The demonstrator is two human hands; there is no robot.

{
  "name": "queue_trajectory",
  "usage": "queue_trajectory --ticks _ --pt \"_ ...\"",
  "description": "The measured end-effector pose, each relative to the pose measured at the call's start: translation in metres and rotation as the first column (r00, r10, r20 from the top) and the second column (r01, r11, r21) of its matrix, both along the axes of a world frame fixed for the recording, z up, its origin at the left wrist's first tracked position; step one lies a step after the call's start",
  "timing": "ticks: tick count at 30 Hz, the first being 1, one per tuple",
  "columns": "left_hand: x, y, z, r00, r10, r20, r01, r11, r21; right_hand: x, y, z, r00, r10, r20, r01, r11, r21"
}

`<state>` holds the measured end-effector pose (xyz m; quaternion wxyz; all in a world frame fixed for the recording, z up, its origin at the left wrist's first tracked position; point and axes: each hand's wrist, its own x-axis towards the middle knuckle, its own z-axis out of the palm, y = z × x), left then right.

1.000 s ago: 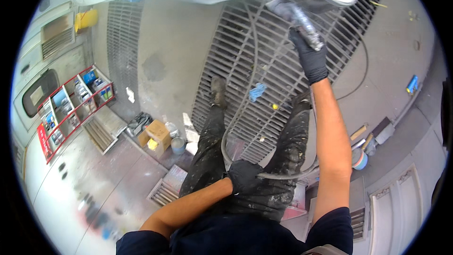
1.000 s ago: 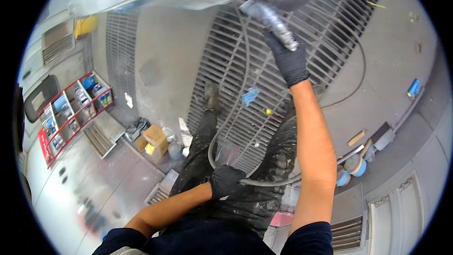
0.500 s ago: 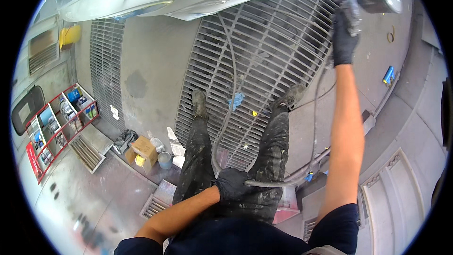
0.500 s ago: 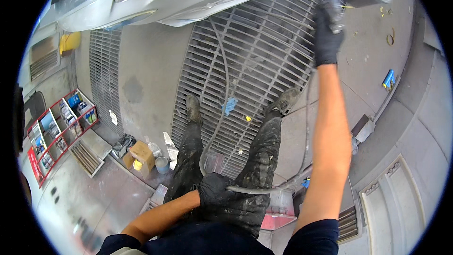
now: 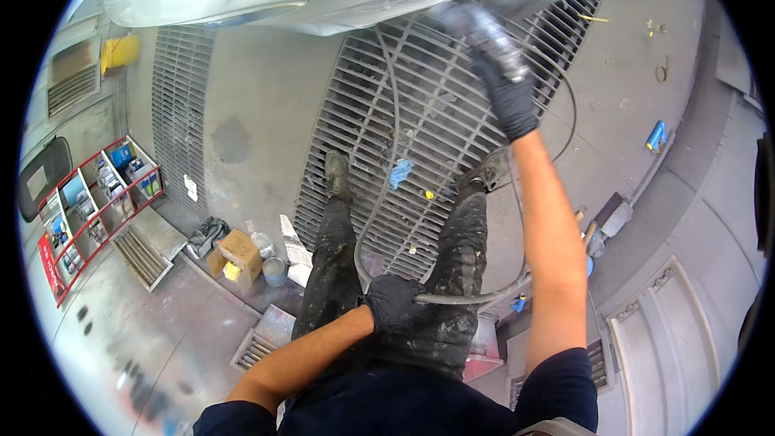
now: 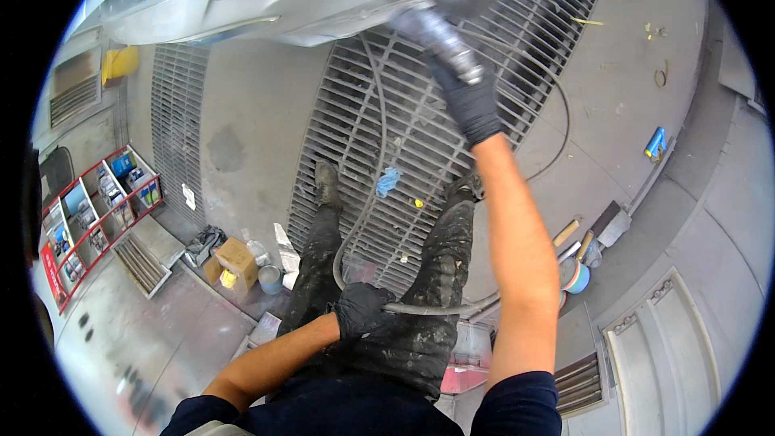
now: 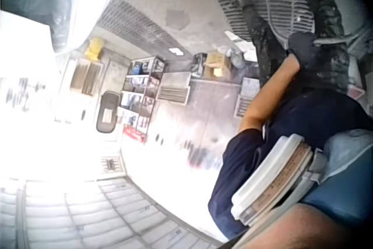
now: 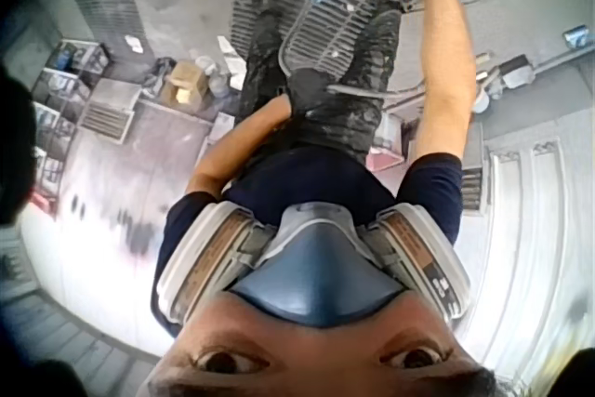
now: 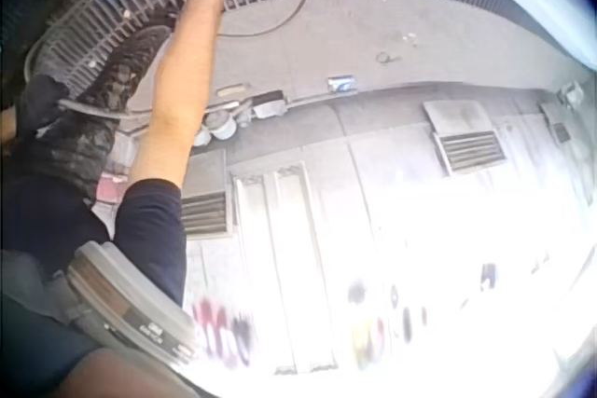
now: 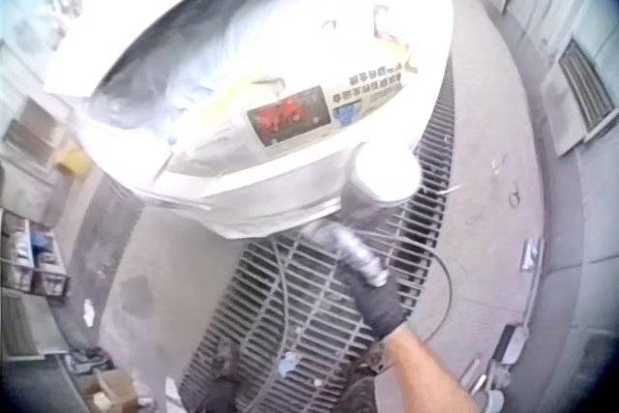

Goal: The person spray paints a white car hood with a paint gun, then walks to a workbench to mix paint in a cup using a funnel, and returns to continue spraying the hood. The car is masked with plastic and tape, and the person wears gloves and a respirator.

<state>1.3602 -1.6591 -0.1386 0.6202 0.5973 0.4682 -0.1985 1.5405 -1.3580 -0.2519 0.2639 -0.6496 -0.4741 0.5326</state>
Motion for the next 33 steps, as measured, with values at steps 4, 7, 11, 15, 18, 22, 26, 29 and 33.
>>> queue_trajectory --ticks 4,7,11,15,18,22,26,29,33 --pt "0.012 -0.001 0.011 0.998 0.010 0.057 -0.011 1.000 0.009 0.111 0.053 -0.002 0.947 -0.109 0.302 -0.044 0.887 0.460" --pt "0.019 -0.012 0.014 0.997 0.047 0.065 -0.048 0.999 0.016 0.159 0.087 0.029 0.920 -0.335 0.201 0.197 0.842 0.503" --pt "0.011 -0.010 0.021 0.990 0.083 0.117 -0.082 0.997 -0.014 0.154 0.095 0.047 0.876 -0.443 0.189 0.284 0.792 0.540" --pt "-0.005 -0.008 0.026 0.999 0.029 0.029 -0.027 0.998 -0.051 0.065 0.050 0.035 0.960 -0.271 0.077 0.208 0.867 0.454" --pt "-0.011 -0.011 0.025 0.999 0.003 -0.042 -0.004 1.000 -0.012 -0.017 0.009 0.047 0.995 -0.101 0.016 0.097 0.980 0.176" --pt "-0.015 -0.001 0.029 0.998 -0.031 -0.062 0.033 0.999 0.040 -0.084 -0.026 0.057 0.964 0.056 -0.260 -0.019 0.989 0.144" --pt "-0.010 -0.003 0.032 1.000 0.024 0.006 -0.024 0.997 0.069 -0.066 -0.020 0.066 0.963 0.055 -0.264 -0.028 0.994 0.104" --pt "-0.002 -0.005 0.036 0.998 0.046 0.040 -0.049 0.996 0.073 -0.008 0.013 0.074 0.999 -0.018 -0.051 0.031 0.961 0.276" --pt "0.010 -0.010 0.045 0.997 0.023 0.070 -0.027 0.998 0.051 0.079 0.061 0.118 0.961 -0.124 0.248 0.050 0.957 0.286"
